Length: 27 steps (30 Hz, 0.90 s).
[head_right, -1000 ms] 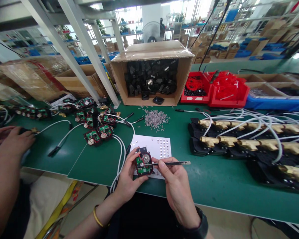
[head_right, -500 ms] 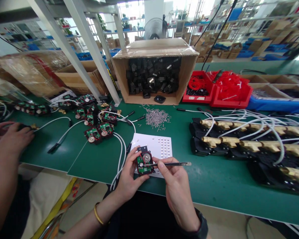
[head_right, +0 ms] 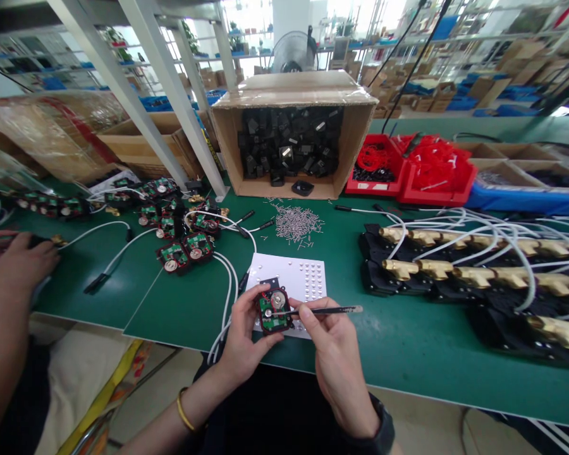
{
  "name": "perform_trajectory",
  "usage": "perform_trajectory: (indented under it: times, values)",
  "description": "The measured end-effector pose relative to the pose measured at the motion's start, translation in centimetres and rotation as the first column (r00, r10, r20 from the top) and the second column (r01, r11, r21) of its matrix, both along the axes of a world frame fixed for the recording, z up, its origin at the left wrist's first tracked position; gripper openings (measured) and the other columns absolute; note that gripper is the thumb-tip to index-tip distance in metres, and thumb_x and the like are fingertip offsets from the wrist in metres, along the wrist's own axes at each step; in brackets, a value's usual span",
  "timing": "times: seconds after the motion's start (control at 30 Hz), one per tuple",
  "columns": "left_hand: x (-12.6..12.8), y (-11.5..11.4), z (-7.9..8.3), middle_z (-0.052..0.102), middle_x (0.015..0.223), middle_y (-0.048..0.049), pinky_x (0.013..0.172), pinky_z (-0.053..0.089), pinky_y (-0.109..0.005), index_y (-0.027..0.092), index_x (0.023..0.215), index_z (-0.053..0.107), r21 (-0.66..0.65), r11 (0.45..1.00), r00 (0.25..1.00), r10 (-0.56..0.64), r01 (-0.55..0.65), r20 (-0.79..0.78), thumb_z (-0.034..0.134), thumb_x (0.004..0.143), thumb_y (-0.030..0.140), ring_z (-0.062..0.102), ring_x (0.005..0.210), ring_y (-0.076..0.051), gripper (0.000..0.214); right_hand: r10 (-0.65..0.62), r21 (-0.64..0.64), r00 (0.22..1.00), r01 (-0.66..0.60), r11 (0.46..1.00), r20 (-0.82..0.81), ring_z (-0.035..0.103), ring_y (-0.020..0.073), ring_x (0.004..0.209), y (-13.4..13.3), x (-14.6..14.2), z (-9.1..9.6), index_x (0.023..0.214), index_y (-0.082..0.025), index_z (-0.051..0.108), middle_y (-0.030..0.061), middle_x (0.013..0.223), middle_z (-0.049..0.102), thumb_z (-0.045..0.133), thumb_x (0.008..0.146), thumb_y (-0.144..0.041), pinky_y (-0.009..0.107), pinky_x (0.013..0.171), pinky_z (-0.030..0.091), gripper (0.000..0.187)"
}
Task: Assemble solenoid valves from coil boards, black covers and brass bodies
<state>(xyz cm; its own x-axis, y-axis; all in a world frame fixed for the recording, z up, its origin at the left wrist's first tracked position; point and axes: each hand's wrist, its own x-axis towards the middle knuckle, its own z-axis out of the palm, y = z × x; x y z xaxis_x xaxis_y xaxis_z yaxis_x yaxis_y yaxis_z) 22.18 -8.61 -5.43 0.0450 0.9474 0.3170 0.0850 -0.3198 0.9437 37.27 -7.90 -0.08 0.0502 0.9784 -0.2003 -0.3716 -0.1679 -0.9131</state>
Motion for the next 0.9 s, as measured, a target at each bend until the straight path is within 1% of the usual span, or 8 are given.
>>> perform_trajectory:
  times: [0.1,0.3,0.5,0.7,0.77,0.8,0.87,0.9]
  values:
    - [0.1,0.0,-0.4,0.041,0.13,-0.0117,0.105,0.033,-0.05,0.025,0.128,0.032,0.03,0.999,1.0,0.014,-0.015,0.025,0.072,0.07,0.021,0.043,0.122,-0.028,0.071,0.006,-0.002,1.0,-0.006,1.0,0.003,0.06,0.0207,0.084,0.0,0.1,0.0,0.075,-0.019,0.06,0.0054,0.085,0.069,0.072,0.07,-0.037,0.034,0.079,0.041,0.023]
    - [0.0,0.3,-0.5,0.041,0.13,-0.0124,0.1,0.037,-0.052,0.026,0.124,0.033,0.165,0.986,1.0,-0.011,0.008,0.013,0.071,0.072,0.021,0.045,0.12,-0.028,0.065,0.02,-0.016,1.0,-0.019,1.0,0.025,0.06,0.0204,0.084,0.1,0.2,0.2,0.077,-0.019,0.06,0.0054,0.086,0.068,0.072,0.07,-0.036,0.034,0.079,0.041,0.023]
    - [-0.1,0.4,-0.2,0.04,0.131,-0.0113,0.099,0.038,-0.052,0.029,0.122,0.033,0.198,0.98,1.0,-0.022,0.024,-0.014,0.069,0.074,0.019,0.044,0.122,-0.028,0.061,0.053,0.001,0.997,-0.053,0.999,0.047,0.059,0.0211,0.085,0.1,0.6,0.2,0.077,-0.019,0.06,0.0054,0.086,0.068,0.071,0.071,-0.037,0.035,0.08,0.041,0.022]
    - [-0.5,0.3,0.4,0.037,0.132,-0.0096,0.098,0.038,-0.051,0.027,0.112,0.043,0.257,0.965,0.975,0.01,0.049,-0.223,0.065,0.077,0.018,0.041,0.122,-0.027,0.042,0.071,0.046,0.989,-0.078,0.996,0.13,0.06,0.0217,0.085,0.1,0.7,0.1,0.08,-0.02,0.062,0.0057,0.087,0.067,0.067,0.075,-0.037,0.035,0.077,0.045,0.019]
    - [-0.6,0.5,0.7,0.037,0.133,-0.0088,0.098,0.039,-0.05,0.028,0.111,0.046,0.287,0.956,0.964,0.024,0.056,-0.266,0.064,0.078,0.017,0.042,0.122,-0.026,0.04,0.0,0.169,0.956,-0.052,0.984,0.293,0.059,0.0218,0.081,-0.2,0.9,0.6,0.078,-0.021,0.064,0.0055,0.083,0.066,0.066,0.075,-0.035,0.035,0.073,0.046,0.014]
    - [-0.7,0.5,0.8,0.036,0.134,-0.0085,0.097,0.04,-0.049,0.028,0.112,0.046,0.301,0.952,0.964,0.031,0.052,-0.265,0.064,0.078,0.016,0.042,0.122,-0.026,0.041,-0.092,0.272,0.919,-0.018,0.962,0.384,0.059,0.0217,0.079,-0.5,1.1,0.9,0.075,-0.022,0.065,0.0051,0.08,0.065,0.067,0.075,-0.032,0.035,0.071,0.046,0.01]
    - [-0.8,0.6,0.8,0.037,0.134,-0.0082,0.097,0.04,-0.05,0.029,0.112,0.047,0.317,0.948,0.968,0.05,0.032,-0.247,0.064,0.077,0.015,0.041,0.123,-0.026,0.041,-0.335,0.475,0.818,0.087,0.875,0.468,0.059,0.0213,0.077,-1.1,1.6,1.6,0.073,-0.024,0.066,0.004,0.076,0.063,0.068,0.073,-0.025,0.035,0.071,0.047,0.002]
    - [-0.8,0.6,0.8,0.037,0.134,-0.0082,0.098,0.039,-0.051,0.029,0.111,0.048,0.303,0.953,0.97,0.054,0.021,-0.236,0.065,0.077,0.015,0.041,0.123,-0.027,0.04,-0.413,0.521,0.788,0.139,0.842,0.457,0.059,0.021,0.077,-1.3,1.9,1.8,0.075,-0.025,0.066,0.0036,0.078,0.063,0.068,0.073,-0.022,0.034,0.07,0.048,0.004]
